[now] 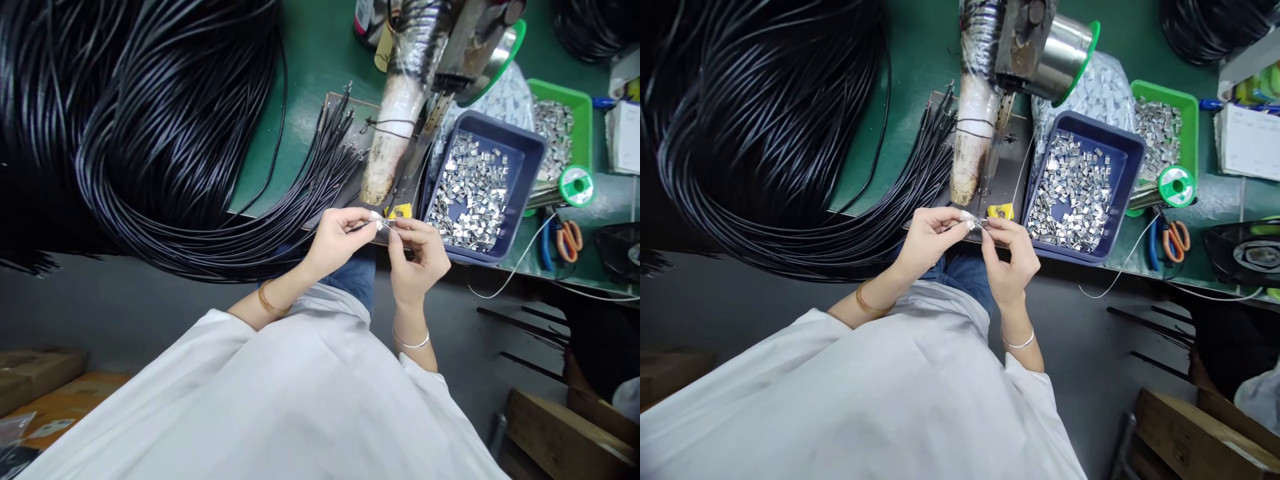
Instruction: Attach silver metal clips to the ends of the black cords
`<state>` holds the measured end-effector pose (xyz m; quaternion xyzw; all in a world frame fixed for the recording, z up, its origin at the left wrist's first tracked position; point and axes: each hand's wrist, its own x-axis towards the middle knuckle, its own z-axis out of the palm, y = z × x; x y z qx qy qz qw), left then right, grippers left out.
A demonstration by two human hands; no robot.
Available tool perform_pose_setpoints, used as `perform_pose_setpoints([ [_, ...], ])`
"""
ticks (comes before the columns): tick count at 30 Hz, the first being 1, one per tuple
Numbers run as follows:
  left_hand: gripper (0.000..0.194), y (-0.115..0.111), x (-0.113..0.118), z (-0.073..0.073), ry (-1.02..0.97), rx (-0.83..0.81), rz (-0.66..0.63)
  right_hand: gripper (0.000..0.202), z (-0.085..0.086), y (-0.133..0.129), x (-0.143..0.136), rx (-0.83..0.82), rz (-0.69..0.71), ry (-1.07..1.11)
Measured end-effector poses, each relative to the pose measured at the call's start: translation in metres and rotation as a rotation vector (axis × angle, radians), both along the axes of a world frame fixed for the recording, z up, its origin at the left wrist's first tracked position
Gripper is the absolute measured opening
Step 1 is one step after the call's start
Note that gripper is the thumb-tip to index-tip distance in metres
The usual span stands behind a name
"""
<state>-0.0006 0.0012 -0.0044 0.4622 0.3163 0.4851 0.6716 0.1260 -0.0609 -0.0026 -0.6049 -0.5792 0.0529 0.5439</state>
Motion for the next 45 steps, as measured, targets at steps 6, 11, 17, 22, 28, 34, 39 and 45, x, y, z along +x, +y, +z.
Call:
perform_pose_setpoints([
  [6,0.007,0.0,0.003,0.001,0.018,0.037,0.033,0.01,0.002,0.007,-0.003,0.031,-0.033,-0.034],
  [11,0.008,0.001,0.001,0.003,0.016,0.038,0.016,0.012,0.008,0.008,-0.002,0.054,-0.021,-0.107],
  [17,0.01,0.001,-0.004,-0.003,0.03,-0.034,-0.041,0.013,0.004,0.004,0.002,0.063,0.062,-0.116],
  [22,0.009,-0.002,-0.005,-0.001,0.093,0.018,-0.073,0.006,0.004,-0.003,0.004,-0.054,0.053,0.114],
  [28,0.013,-0.015,-0.021,0.002,0.391,0.264,-0.324,0.011,0.035,0.003,0.02,0.573,-0.309,0.002],
  [34,0.018,-0.011,-0.039,0.001,0.534,0.563,-0.184,0.018,0.051,-0.012,0.044,0.041,-0.214,-0.016],
  [39,0.023,0.012,-0.039,0.0,1.097,0.744,0.167,0.015,0.03,0.006,0.091,-0.313,-0.36,-0.292],
  [45,0.014,0.034,-0.031,-0.003,0.995,0.565,0.314,0.022,0.019,0.048,0.123,-0.431,-0.331,-0.471],
])
